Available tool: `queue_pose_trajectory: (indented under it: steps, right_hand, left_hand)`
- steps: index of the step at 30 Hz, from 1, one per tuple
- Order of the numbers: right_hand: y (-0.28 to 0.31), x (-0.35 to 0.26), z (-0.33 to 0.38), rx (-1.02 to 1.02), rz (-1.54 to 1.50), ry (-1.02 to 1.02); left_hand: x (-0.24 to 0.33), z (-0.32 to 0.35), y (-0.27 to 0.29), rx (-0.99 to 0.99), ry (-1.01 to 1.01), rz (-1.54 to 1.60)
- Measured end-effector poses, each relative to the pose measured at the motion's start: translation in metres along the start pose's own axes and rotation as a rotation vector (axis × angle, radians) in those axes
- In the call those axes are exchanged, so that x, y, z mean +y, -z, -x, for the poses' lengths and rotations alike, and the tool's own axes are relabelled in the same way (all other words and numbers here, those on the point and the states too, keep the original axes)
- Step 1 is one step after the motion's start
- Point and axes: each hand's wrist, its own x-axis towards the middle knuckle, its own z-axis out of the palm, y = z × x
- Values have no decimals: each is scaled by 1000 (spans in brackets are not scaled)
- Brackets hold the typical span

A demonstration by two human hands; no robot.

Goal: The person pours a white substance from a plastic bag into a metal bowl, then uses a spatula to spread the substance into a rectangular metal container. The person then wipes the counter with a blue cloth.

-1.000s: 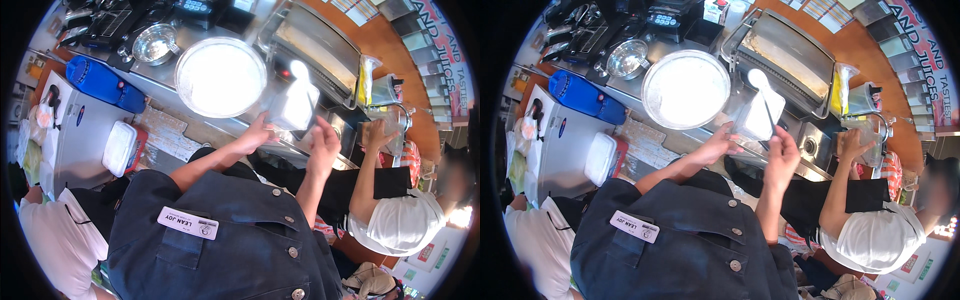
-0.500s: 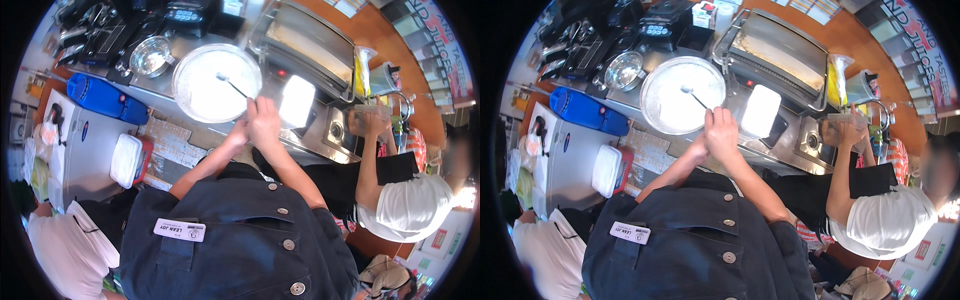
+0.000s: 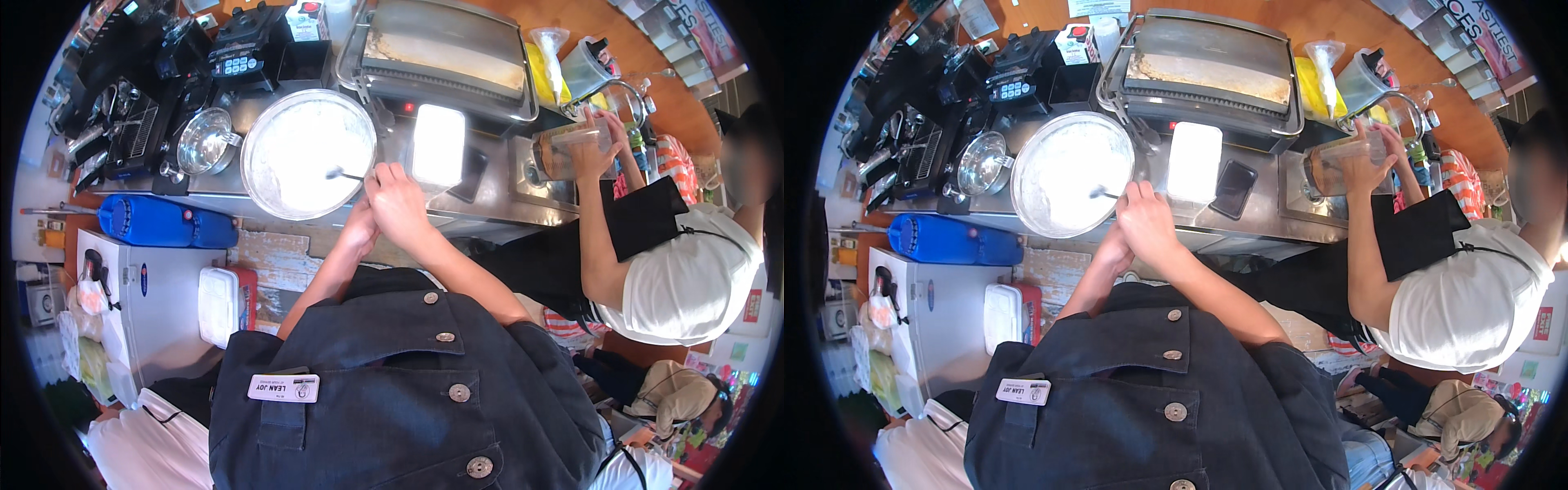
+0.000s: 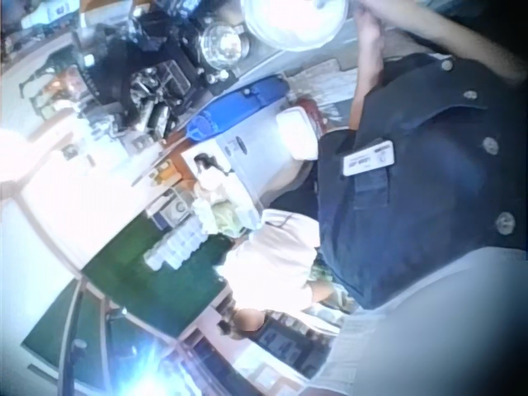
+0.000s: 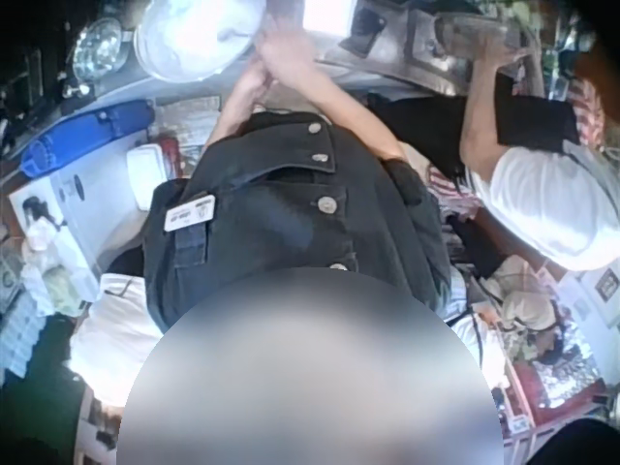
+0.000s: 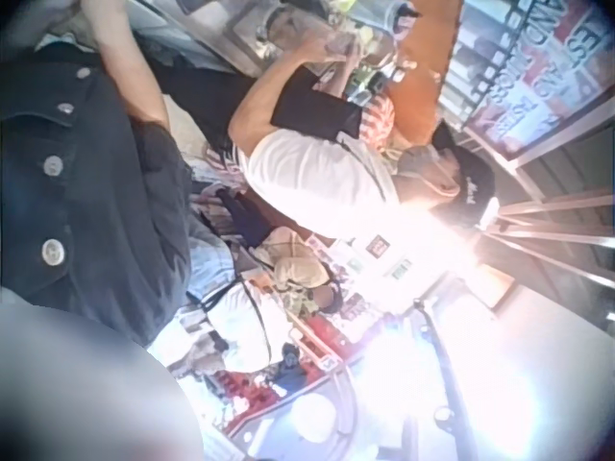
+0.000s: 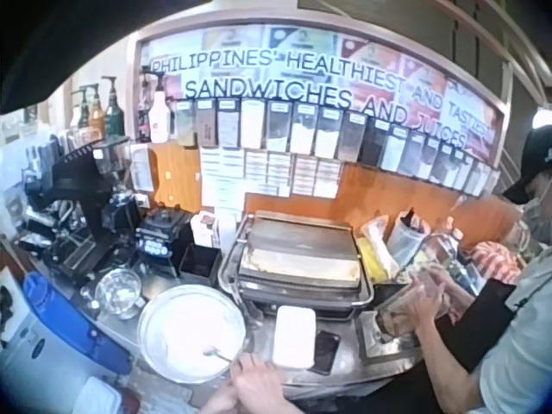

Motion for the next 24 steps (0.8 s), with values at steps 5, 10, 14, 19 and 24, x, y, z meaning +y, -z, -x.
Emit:
queue_pose_trajectory:
  steps: [5,10,14,19,24]
  right_hand:
    - [-7,-16,-11,-24,16,-1]
    - [38,-12,1,352,-212,-40]
    - [27,70,62,624,-281,-755]
    - [-86,153,108,99,50,-1295]
    - [-88,162,116,135,-9,-1275]
  left_hand:
    - [-12,-4,-2,41,4,142]
    - [-23,-16,34,-38,82,-23]
    - [-5,-6,6,68,95,-236]
    - [-15,-4,-7,-25,-247,-843]
    - [-16,-3,-22,-21,-247,-881]
